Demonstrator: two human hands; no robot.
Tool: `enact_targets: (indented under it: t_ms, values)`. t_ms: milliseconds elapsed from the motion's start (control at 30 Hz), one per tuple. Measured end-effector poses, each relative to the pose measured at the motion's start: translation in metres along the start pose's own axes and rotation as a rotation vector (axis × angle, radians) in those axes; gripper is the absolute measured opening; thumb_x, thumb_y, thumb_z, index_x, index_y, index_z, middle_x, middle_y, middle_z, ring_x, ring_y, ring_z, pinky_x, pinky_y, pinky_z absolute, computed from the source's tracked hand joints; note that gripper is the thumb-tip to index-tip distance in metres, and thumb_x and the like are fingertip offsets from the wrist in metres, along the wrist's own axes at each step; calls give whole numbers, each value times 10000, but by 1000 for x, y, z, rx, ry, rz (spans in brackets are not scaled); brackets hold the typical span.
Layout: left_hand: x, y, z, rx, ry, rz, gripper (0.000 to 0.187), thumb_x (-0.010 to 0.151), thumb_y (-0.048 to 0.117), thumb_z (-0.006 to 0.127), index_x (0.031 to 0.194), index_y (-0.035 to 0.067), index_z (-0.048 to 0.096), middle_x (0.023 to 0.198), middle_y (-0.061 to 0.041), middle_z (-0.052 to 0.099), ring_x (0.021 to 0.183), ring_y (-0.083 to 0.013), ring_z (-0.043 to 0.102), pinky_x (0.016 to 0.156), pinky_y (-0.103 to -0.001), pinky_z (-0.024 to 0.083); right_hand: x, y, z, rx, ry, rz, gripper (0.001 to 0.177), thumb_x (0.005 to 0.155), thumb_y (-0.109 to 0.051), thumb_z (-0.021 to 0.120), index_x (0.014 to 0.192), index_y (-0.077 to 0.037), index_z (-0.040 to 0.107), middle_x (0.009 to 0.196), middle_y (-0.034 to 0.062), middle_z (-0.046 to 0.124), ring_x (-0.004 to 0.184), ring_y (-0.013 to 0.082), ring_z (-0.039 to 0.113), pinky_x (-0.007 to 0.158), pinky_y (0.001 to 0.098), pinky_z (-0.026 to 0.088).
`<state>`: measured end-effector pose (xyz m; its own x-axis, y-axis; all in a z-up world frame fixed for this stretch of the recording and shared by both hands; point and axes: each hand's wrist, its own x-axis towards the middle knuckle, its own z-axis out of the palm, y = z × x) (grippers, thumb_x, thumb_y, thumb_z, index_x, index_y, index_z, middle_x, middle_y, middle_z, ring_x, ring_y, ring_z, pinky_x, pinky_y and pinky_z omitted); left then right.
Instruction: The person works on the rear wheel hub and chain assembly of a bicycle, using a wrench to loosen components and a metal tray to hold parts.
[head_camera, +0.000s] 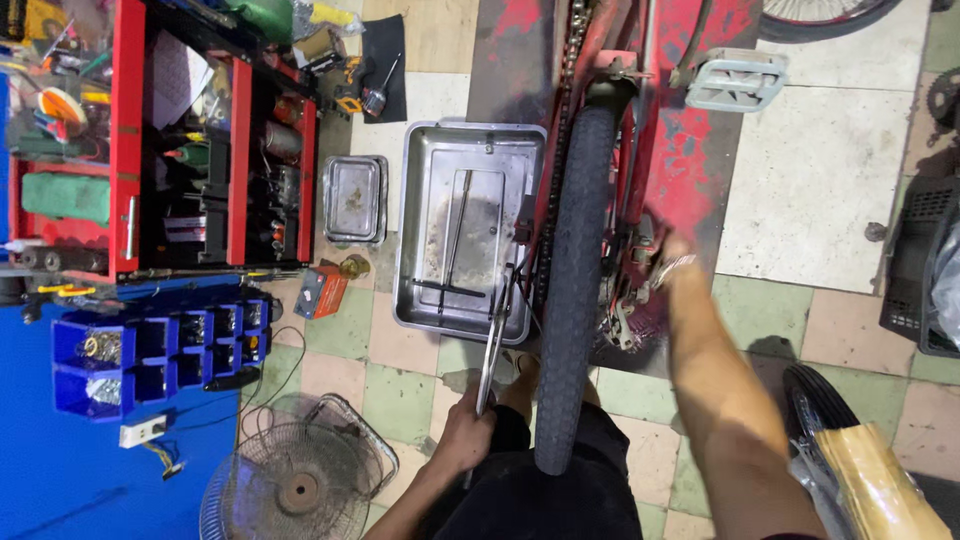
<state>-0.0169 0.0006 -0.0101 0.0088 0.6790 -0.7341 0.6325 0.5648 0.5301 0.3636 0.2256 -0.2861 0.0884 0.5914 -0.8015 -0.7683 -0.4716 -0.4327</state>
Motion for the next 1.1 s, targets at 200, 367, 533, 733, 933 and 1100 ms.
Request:
enact_targets:
  t_ms: [200,367,533,733,933,1100]
  values:
    - [-1,2,0,-11,-3,-24,395,848,116,526,1229,14,542,1052,-284,686,1039,-480,646,904,-516,497,-110,-117,73,-213,73,-313,484,1088,-450,493,717,-141,452,544,8,391,415,149,357,394,335,266]
    - [4,1,3,-5,39,42,495,829,112,542,1312,5,526,1099,-306,670,1070,-486,636,939,-492,499,-282,-101,102,-423,63,-801,614,1182,-470,441,744,-50,535,640,88,520,556,206,534,570,355,449]
    - [0,0,0,-18,16,3,543,835,115,524,1372,34,507,1113,-291,687,1077,-455,658,951,-464,510,-394,16,89,-596,350,-971,666,1179,-414,330,991,90,723,1004,175,735,951,227,691,918,325,531]
    - [0,1,-7,-1,-63,-26,572,837,98,532,1401,18,479,1203,-269,668,1133,-415,657,997,-437,510,-328,122,-8,422,343,-516,583,1061,-459,404,1300,55,541,1154,194,685,1114,314,667,989,421,532]
    - [1,2,-4,-41,10,142,520,828,64,520,1343,-5,533,1220,-289,641,1168,-443,603,1003,-463,469,-130,110,-88,313,168,-116,404,1041,-494,472,1105,-124,624,850,73,567,775,219,526,684,371,426]
    - [2,2,-2,20,42,40,382,858,104,561,1229,17,558,1114,-272,666,1080,-461,627,926,-486,502,-30,-12,-1,-430,141,-94,309,1025,-523,530,942,-274,693,597,-28,468,492,140,409,429,329,338]
